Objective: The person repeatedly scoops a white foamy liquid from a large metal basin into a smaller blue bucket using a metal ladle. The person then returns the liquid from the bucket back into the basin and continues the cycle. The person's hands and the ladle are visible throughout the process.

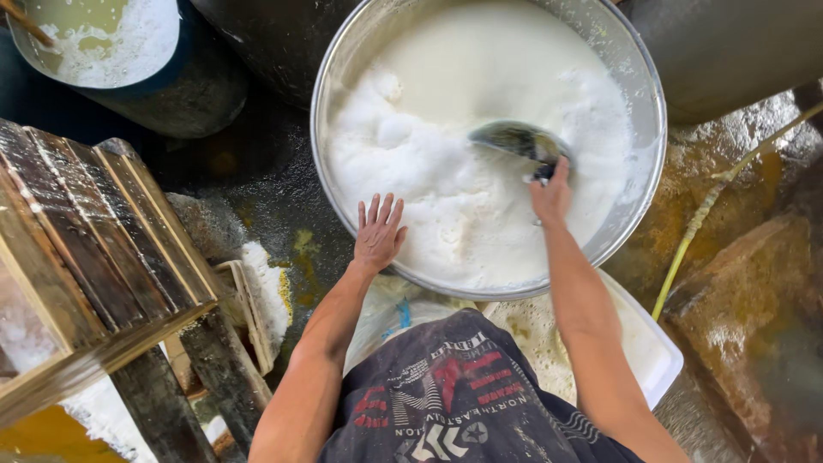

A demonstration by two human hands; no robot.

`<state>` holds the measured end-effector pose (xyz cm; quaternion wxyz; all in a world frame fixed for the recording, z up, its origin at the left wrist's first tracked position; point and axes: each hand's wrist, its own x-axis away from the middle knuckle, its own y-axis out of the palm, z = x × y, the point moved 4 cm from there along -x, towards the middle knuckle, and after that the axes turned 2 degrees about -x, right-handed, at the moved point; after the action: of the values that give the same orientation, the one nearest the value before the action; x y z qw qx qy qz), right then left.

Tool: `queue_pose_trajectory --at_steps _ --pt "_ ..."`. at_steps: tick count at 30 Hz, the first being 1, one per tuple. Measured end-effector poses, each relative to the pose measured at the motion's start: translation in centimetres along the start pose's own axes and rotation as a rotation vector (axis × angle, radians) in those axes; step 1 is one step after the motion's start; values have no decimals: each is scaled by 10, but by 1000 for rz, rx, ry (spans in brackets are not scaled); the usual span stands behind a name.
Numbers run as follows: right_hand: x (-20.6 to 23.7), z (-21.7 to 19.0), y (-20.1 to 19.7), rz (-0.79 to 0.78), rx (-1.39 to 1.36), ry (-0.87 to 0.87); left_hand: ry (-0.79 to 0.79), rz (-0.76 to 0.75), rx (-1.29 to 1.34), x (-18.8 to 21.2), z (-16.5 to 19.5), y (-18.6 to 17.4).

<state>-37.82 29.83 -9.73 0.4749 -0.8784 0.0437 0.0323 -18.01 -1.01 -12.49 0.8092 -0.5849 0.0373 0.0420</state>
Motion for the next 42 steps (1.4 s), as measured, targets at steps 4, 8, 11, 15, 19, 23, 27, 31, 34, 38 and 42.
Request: queue_pose_trajectory --at_steps 4,8,11,15,19,23,27,31,34,38,42 --pt "37 27 -26 47 -326 209 -17 -35 36 3 -11 6" --pt "86 58 -41 50 -655 640 -37 -52 82 3 -16 14" --pt "116 70 -36 120 -967 738 -63 -26 107 4 -17 18" --pt "129 74 -8 161 -1205 933 -134 -22 115 2 -20 23" --pt "105 58 22 85 -1451 986 -178 -19 117 -1 -17 26" --pt "54 36 52 -81 -1504 908 -191 -48 75 -4 -15 28" --pt "-5 15 81 -169 -1482 976 -193 -71 35 -9 -11 29" --pt "-68 -13 106 -283 -1527 915 -206 -75 9 -14 -8 29" --pt "-109 -42 120 -252 -1467 951 -195 -56 1 -18 -5 28" --pt "-152 -97 128 -290 -1233 654 -204 -65 -21 -23 -4 27" --pt "-169 -138 131 -325 -877 308 -210 -91 -36 -29 -4 27"
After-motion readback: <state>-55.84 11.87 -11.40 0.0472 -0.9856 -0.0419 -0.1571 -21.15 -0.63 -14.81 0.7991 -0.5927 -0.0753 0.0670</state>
